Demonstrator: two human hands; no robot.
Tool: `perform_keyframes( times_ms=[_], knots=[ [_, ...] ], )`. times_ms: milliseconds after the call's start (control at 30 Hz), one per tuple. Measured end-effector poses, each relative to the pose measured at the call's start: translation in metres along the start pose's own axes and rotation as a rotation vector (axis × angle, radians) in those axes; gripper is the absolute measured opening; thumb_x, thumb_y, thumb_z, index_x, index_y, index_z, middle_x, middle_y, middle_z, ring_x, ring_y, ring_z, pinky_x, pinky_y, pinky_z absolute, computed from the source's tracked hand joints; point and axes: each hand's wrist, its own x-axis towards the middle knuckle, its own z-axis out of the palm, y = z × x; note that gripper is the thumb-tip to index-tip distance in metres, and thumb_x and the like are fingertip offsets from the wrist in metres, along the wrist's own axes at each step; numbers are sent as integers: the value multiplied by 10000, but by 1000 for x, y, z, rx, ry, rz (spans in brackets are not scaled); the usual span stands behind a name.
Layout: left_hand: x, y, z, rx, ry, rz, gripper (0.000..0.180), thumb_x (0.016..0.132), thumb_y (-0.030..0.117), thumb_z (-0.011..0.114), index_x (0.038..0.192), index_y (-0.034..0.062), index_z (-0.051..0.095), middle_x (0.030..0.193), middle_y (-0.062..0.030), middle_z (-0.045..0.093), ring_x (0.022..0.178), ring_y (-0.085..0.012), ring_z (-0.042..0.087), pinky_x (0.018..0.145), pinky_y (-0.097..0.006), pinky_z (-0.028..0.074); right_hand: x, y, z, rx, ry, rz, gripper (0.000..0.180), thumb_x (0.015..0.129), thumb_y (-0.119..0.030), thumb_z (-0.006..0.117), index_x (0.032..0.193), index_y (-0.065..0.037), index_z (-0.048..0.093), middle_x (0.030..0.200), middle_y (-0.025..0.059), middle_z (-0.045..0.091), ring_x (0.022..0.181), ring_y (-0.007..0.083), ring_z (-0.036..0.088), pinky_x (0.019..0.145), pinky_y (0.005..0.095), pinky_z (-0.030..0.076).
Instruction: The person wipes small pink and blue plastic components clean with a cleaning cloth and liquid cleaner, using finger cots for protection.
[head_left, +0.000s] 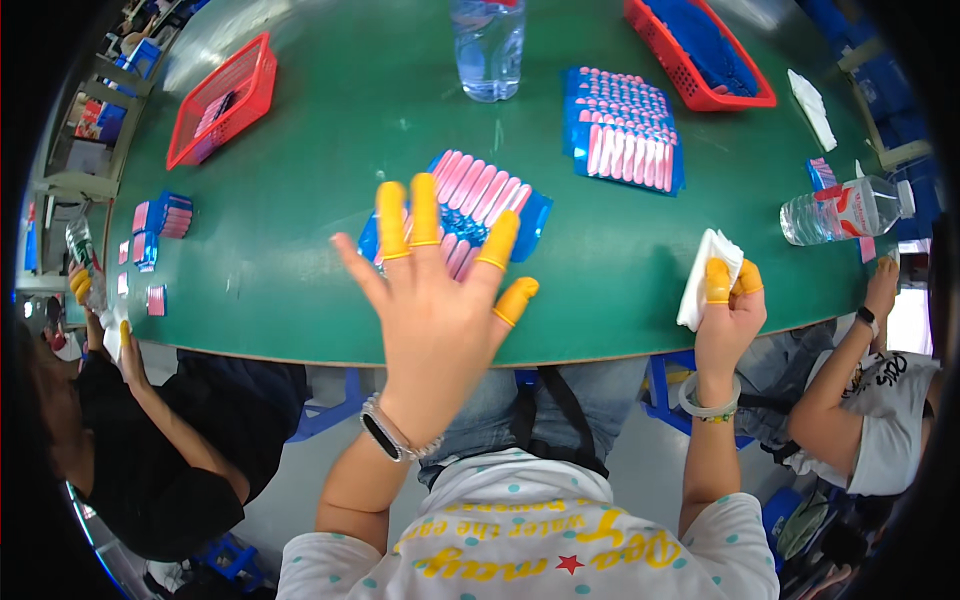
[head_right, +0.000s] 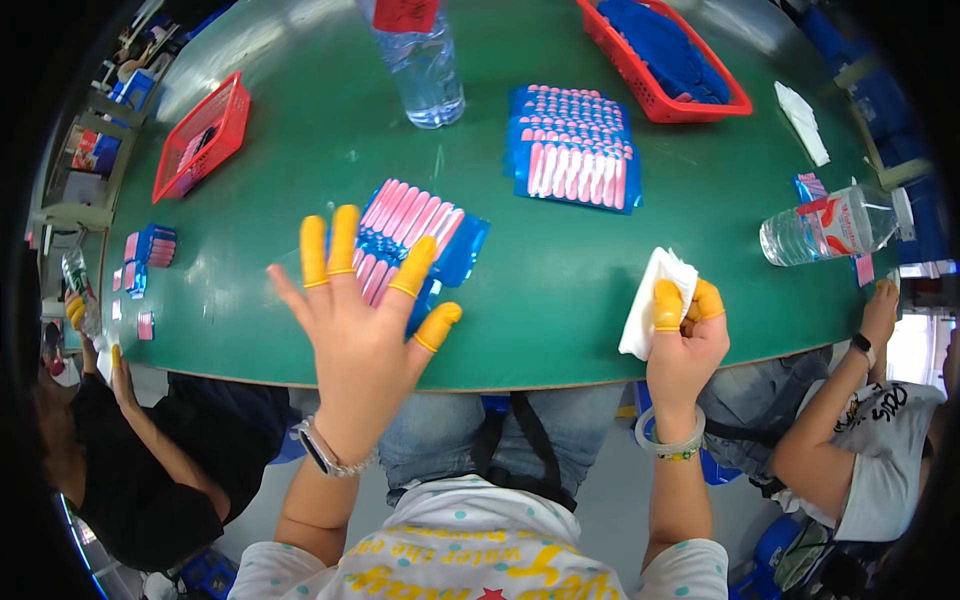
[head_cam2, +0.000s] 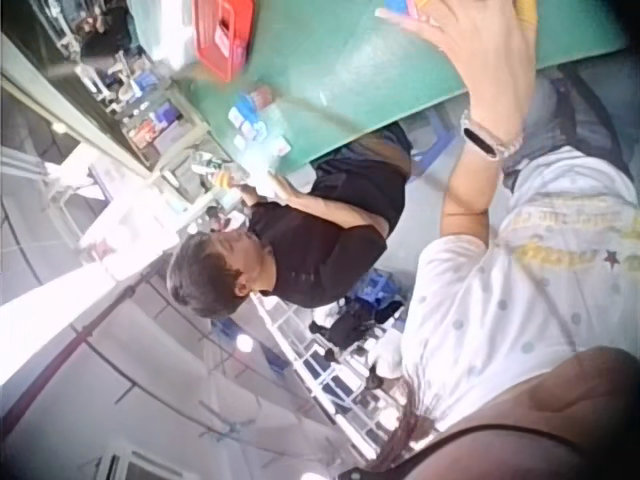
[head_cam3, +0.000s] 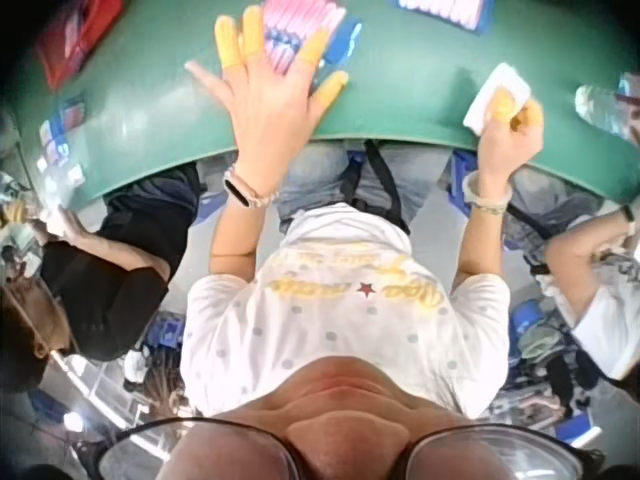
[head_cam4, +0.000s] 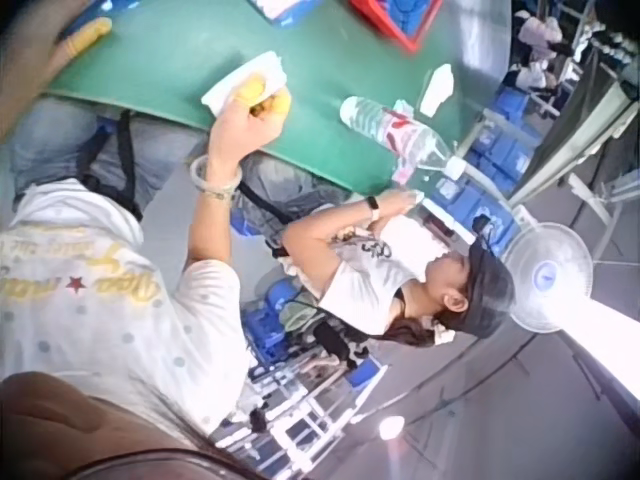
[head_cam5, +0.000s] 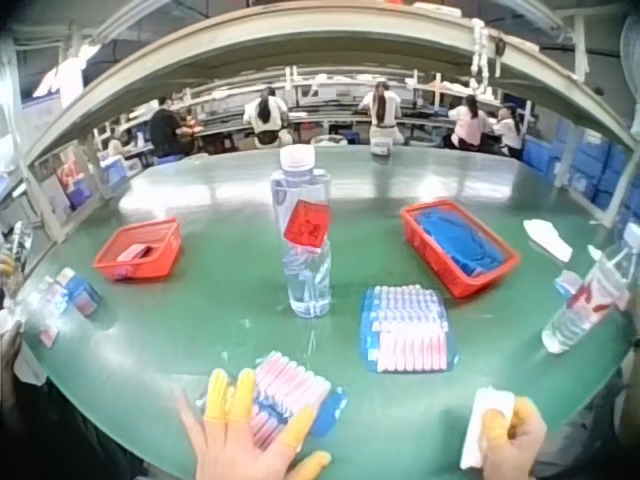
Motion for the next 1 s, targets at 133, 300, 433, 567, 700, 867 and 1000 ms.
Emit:
perform_keyframes(
  times_ms=[133, 300, 433, 567, 700, 867, 1000],
  knots=[
    [29, 38, 23, -93, -46, 175, 646, 817, 454, 714, 1346, 105, 594, 1451, -209, 451, 1404, -396, 348, 1121, -711, 123, 5, 4, 1, 152, 136, -32, 229, 960, -89, 660, 1132, 52, 606, 1017, 47, 666, 842, 67, 609, 731, 210, 492],
    [43, 70, 62, -112, -39, 213, 746, 836, 552, 632, 1361, 30, 543, 1356, -156, 540, 1370, -327, 403, 1142, -701, 120, -3, 7, 1, 173, 138, -15, 234, 948, -74, 674, 1134, 49, 601, 1022, 58, 668, 870, 77, 620, 767, 217, 503],
    [17, 69, 45, -160, -148, 287, 721, 855, 559, 609, 1358, 46, 551, 1293, -153, 547, 1347, -338, 419, 1127, -711, 121, -1, 5, 3, 159, 159, -63, 258, 943, -67, 677, 1155, 56, 598, 998, 55, 677, 850, 70, 625, 744, 206, 503],
    [-17, 63, 32, -248, -264, 337, 751, 833, 559, 631, 1373, 45, 538, 1411, -164, 475, 1398, -355, 362, 1118, -731, 117, 6, -6, -2, 129, -23, 34, 247, 939, -70, 673, 1143, 61, 622, 978, 62, 691, 866, 75, 634, 736, 215, 507],
    [-24, 61, 31, -316, -275, 351, 719, 775, 565, 693, 1401, 244, 543, 1504, -246, 371, 1429, -404, 305, 1111, -737, 131, 26, -23, -1, -204, -354, -40, 315, 862, -83, 718, 1141, 50, 657, 932, 117, 715, 823, 149, 684, 702, 272, 533],
    [-20, 59, 38, -293, -267, 386, 612, 763, 511, 723, 1349, 418, 572, 1464, -309, 390, 1405, -425, 340, 1109, -743, 136, 35, -38, 30, -629, -531, -353, 349, 756, -149, 728, 1057, 21, 684, 832, 167, 674, 711, 357, 654, 654, 423, 539],
    [-24, 59, 48, -163, -184, 416, 448, 839, 391, 683, 1281, 418, 621, 1392, -301, 463, 1367, -404, 413, 1101, -749, 163, 7, -31, 48, -952, -575, -565, 187, 744, -185, 736, 783, -55, 608, 766, 136, 634, 663, 321, 631, 616, 418, 524]
  ],
)
